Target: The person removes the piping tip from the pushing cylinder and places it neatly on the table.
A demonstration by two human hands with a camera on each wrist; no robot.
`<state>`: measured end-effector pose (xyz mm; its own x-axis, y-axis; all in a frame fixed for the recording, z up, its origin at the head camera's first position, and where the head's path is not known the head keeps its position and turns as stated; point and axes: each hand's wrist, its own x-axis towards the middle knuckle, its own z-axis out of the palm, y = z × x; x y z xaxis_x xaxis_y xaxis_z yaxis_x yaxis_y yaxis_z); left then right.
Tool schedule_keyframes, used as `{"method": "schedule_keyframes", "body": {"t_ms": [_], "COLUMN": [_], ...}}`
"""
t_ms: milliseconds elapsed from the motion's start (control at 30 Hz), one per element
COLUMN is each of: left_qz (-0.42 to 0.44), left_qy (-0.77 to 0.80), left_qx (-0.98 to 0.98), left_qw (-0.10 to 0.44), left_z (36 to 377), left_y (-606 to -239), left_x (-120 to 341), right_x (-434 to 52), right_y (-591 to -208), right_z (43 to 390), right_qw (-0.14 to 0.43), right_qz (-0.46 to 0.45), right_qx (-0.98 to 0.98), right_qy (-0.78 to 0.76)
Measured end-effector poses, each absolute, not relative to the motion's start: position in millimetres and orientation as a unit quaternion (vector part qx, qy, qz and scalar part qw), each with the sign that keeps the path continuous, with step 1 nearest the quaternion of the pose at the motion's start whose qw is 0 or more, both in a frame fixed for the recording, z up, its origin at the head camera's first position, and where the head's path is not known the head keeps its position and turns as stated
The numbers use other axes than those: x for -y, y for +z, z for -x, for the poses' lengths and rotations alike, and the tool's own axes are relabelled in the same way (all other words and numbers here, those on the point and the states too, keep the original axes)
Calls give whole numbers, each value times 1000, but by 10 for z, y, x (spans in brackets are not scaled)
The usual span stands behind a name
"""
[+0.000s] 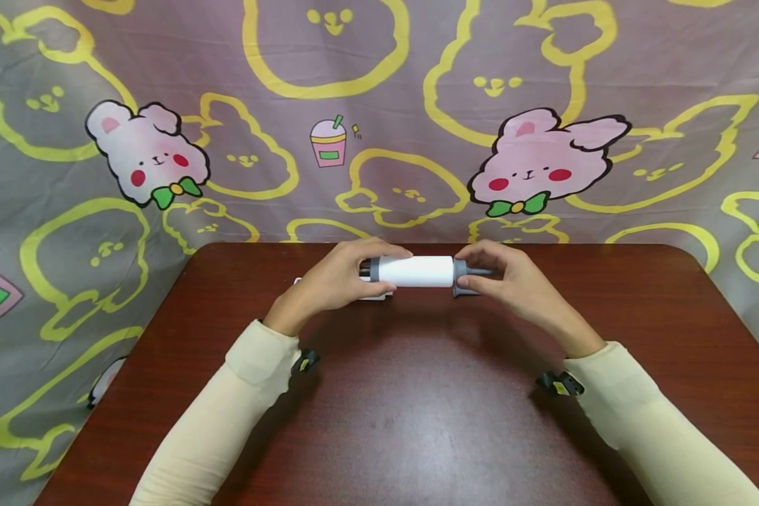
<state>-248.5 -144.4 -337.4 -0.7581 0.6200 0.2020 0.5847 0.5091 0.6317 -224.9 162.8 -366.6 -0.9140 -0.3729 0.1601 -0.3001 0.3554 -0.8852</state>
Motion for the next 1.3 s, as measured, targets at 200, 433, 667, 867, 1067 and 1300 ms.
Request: {"method": "schedule_keyframes", "body": {"t_ms": [200, 433, 667, 867, 1067, 1300], "left_qz": [-354, -358, -366, -362, -358, -353], "left_qy": [351, 346, 342, 345, 346, 345], "left_qx": [-867, -867, -865, -866, -867, -869], "left_qw": [23, 18, 12, 14, 17, 19], "left_z": [2488, 2493, 2496, 2485, 2481, 2479], "left_y": [-3372, -3359, -3358, -3353, -3356, -3364], "left_x": [1435, 1437, 1433, 1432, 1432, 1436], "right_x": [-1637, -1643, -1633, -1636, -1638, -1640], "right_y": [-3635, -3620, -3620, -3626, -3649, -3658], "right_z": [2241, 2242, 2244, 2245, 2253, 2244], "right_qw": [18, 12, 26, 35, 43, 38], "right_qz": [202, 206, 201, 202, 213, 222], "right_qx": [-830, -835, -834, -834, -831, -831], "right_qy": [-519, -511, -513, -513, -511, -508]}}
